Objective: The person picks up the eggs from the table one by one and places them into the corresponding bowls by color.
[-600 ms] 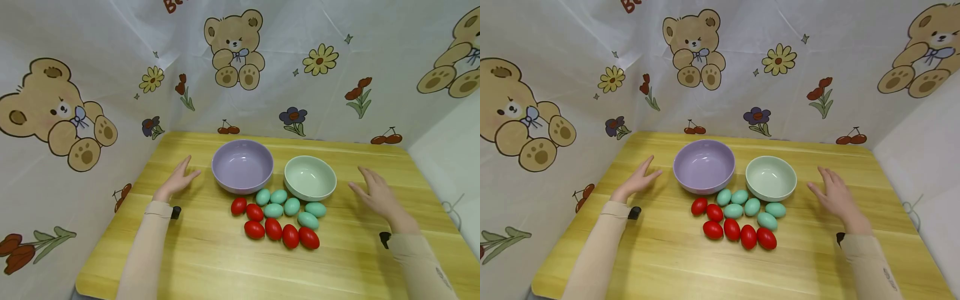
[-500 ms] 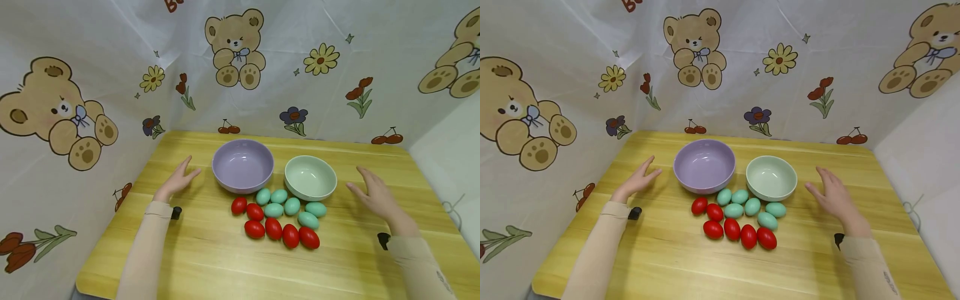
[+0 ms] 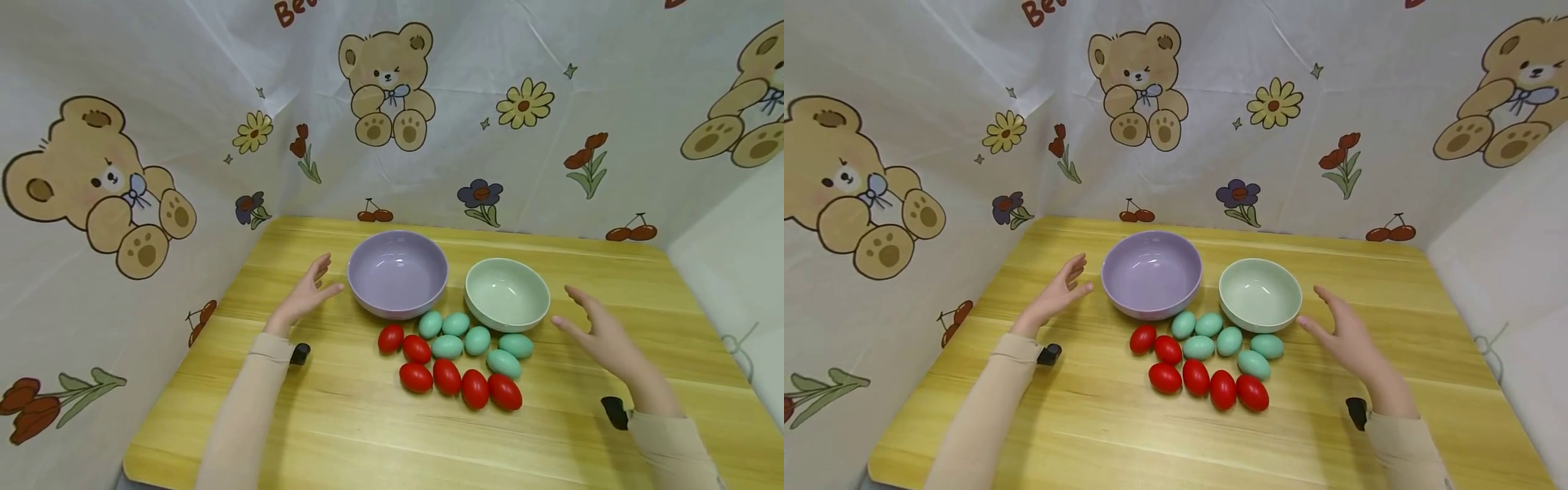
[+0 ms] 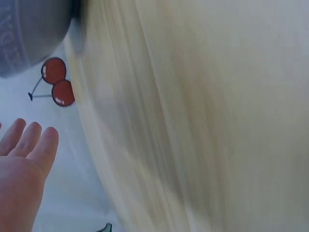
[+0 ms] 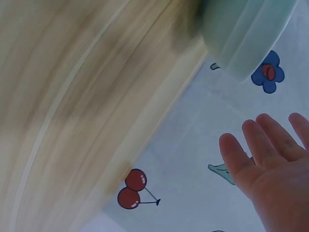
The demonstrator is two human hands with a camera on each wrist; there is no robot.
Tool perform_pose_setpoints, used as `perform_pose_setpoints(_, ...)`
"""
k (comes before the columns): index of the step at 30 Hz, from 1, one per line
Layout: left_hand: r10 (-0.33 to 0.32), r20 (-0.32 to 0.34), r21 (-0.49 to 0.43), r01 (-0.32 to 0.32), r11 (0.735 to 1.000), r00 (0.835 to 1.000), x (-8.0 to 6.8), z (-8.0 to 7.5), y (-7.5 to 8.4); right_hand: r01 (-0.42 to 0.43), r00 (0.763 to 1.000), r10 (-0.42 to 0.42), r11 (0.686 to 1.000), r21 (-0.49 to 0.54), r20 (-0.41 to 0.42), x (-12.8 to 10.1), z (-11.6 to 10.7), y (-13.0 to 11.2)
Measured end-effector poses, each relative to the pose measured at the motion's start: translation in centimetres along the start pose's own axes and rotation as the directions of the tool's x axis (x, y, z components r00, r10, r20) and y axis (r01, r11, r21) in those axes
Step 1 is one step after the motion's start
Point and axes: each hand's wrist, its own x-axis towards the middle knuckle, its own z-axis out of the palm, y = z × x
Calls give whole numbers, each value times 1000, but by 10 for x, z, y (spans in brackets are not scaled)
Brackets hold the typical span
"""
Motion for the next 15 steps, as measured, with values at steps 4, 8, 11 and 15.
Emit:
perform_pose_setpoints(4, 16, 20, -5, -16, 1000, 1000, -1, 7, 7, 17, 1000, -17, 999, 29, 14, -6, 5, -10)
perform_pose_setpoints(8, 21, 19, -16, -21, 1000, 1000, 1, 13, 3, 35, 999, -35, 998, 43, 14, -13, 10, -15)
perform_pose_setpoints(11, 34, 18, -25, -34, 999, 999, 1, 16, 4, 57, 998, -58, 997, 48, 8, -16, 15, -18)
perform_pose_setpoints(15, 42, 29, -30, -41, 999, 999, 1, 21, 9, 86, 996, -87, 995, 57, 16, -21, 23, -24)
